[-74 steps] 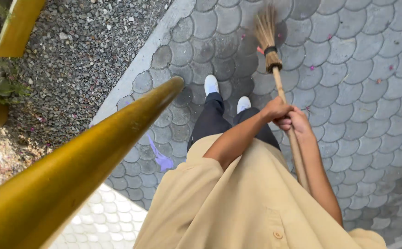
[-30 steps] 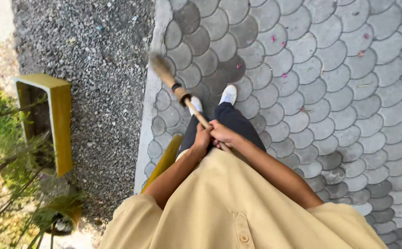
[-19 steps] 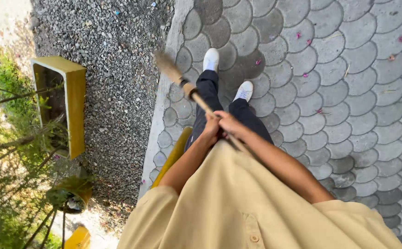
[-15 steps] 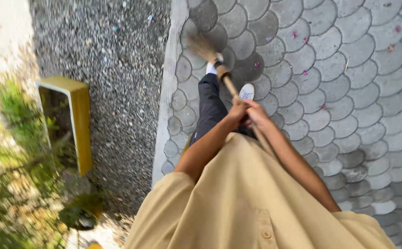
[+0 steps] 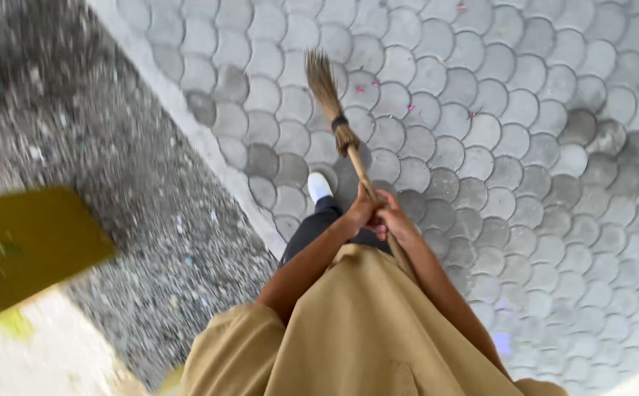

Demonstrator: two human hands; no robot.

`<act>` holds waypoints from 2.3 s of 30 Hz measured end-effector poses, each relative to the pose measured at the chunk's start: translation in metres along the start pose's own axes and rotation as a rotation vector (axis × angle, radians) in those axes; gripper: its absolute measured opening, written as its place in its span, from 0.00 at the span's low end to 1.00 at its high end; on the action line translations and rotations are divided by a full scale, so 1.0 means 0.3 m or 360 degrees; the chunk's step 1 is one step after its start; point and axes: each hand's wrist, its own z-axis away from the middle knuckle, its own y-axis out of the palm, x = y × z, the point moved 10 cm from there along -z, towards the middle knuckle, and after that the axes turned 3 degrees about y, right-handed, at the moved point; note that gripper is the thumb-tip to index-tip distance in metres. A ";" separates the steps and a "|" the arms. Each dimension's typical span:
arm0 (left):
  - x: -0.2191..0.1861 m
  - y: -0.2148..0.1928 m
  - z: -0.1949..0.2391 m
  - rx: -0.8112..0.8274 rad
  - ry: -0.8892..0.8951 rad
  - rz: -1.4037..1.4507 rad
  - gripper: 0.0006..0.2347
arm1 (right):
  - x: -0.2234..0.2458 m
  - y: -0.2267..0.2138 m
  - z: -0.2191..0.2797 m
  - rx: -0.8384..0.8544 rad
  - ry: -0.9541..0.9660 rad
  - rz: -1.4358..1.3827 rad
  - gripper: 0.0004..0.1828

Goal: The person sweeps a paved outdoor area using a traditional straw broom. They gather scattered debris, including a yellow plastic bag, a blue rope, and small pieces of trash, into a pile while moving across the patterned tiles.

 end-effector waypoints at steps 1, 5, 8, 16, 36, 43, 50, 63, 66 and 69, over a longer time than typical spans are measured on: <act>0.033 -0.003 0.012 0.0042 0.0006 -0.0085 0.41 | -0.034 0.001 0.022 -0.0032 -0.0046 -0.0077 0.36; 0.201 -0.026 0.147 0.0090 -0.0285 -0.0181 0.39 | -0.261 0.015 0.100 -0.0128 -0.0021 -0.0346 0.36; 0.325 0.012 0.215 0.0187 -0.0373 -0.0372 0.47 | -0.338 -0.038 0.150 -0.0191 -0.0241 -0.0513 0.31; 0.602 0.162 0.752 0.0670 -0.0563 -0.1014 0.51 | -0.857 0.054 0.680 -0.0645 -0.0289 -0.1571 0.26; 0.233 -0.343 0.496 0.0724 -0.1188 -0.1426 0.24 | -0.680 0.617 0.216 -0.0648 -0.0143 -0.1752 0.07; -0.485 -0.428 0.249 0.0425 -0.0734 -0.1407 0.36 | 0.032 0.777 -0.052 -0.0334 -0.0303 -0.0853 0.22; -0.239 -0.194 0.192 0.0787 -0.0735 -0.1267 0.29 | -0.023 0.519 0.210 -0.0359 -0.0128 -0.1704 0.18; 0.980 0.099 0.400 0.1448 -0.1462 -0.2049 0.27 | -0.733 0.082 0.669 -0.1135 -0.0099 -0.2551 0.08; 0.953 0.184 0.301 0.1289 -0.1347 -0.2018 0.27 | -0.702 0.029 0.538 -0.1088 0.0180 -0.2370 0.16; 0.600 0.193 0.056 0.0988 -0.1192 -0.1990 0.27 | -0.839 0.124 0.023 -0.0992 0.0616 -0.1873 0.17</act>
